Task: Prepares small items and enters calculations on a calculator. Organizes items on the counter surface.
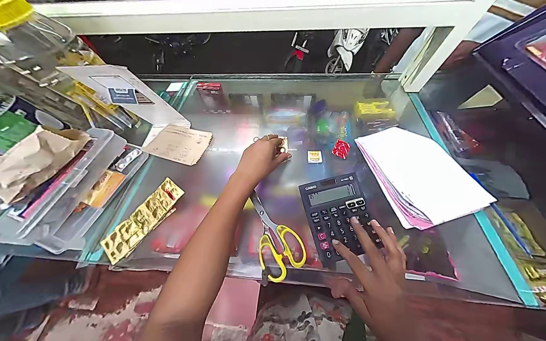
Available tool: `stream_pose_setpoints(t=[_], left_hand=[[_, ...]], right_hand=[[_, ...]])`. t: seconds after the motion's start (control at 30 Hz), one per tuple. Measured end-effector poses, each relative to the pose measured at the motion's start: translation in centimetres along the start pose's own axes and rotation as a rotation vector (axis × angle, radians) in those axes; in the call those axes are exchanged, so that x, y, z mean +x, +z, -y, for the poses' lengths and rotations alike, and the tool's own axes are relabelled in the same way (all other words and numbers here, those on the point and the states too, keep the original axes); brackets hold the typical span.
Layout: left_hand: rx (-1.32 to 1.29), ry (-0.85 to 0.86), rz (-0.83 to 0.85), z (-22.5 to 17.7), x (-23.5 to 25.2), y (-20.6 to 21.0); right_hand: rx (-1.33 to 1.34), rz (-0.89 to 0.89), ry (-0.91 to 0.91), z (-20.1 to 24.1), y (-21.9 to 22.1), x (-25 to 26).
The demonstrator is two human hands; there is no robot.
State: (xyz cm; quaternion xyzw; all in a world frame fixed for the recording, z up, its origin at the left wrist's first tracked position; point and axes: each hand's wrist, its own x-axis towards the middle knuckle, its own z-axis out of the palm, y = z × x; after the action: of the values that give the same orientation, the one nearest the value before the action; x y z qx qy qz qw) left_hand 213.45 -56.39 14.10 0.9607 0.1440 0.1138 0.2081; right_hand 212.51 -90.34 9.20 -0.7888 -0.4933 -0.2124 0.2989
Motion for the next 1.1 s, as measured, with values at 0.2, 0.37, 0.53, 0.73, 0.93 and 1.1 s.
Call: stream_pose_setpoints(t=[0.2, 0.37, 0.53, 0.73, 0.93, 1.1], left_hand=[[-0.001, -0.006, 0.007, 0.0, 0.0, -0.1], [0.002, -0.02, 0.022, -0.3, 0.1, -0.1], [0.005, -0.037, 0.019, -0.9, -0.2, -0.5], [-0.022, -0.032, -0.016, -0.9, -0.4, -0.5], [-0.014, -0.08, 0.018, -1.2, -0.4, -0.8], [-0.003, -0.077, 0.018, -1.2, -0.3, -0.7]], right_hand=[[0.067, -0.059, 0.005, -1.0, -0.6, -0.6], [0.007, -0.029, 0.036, -1.0, -0.2, 1.2], [0.023, -0.034, -0.051, 0.3, -0.5, 1.1], [0.091, 0.008, -0.063, 0.2, -0.7, 0.1], [0.054, -0.046, 0.024, -2.1, -2.0, 0.4], [0.031, -0.069, 0.052, -3.3, -2.0, 0.6]])
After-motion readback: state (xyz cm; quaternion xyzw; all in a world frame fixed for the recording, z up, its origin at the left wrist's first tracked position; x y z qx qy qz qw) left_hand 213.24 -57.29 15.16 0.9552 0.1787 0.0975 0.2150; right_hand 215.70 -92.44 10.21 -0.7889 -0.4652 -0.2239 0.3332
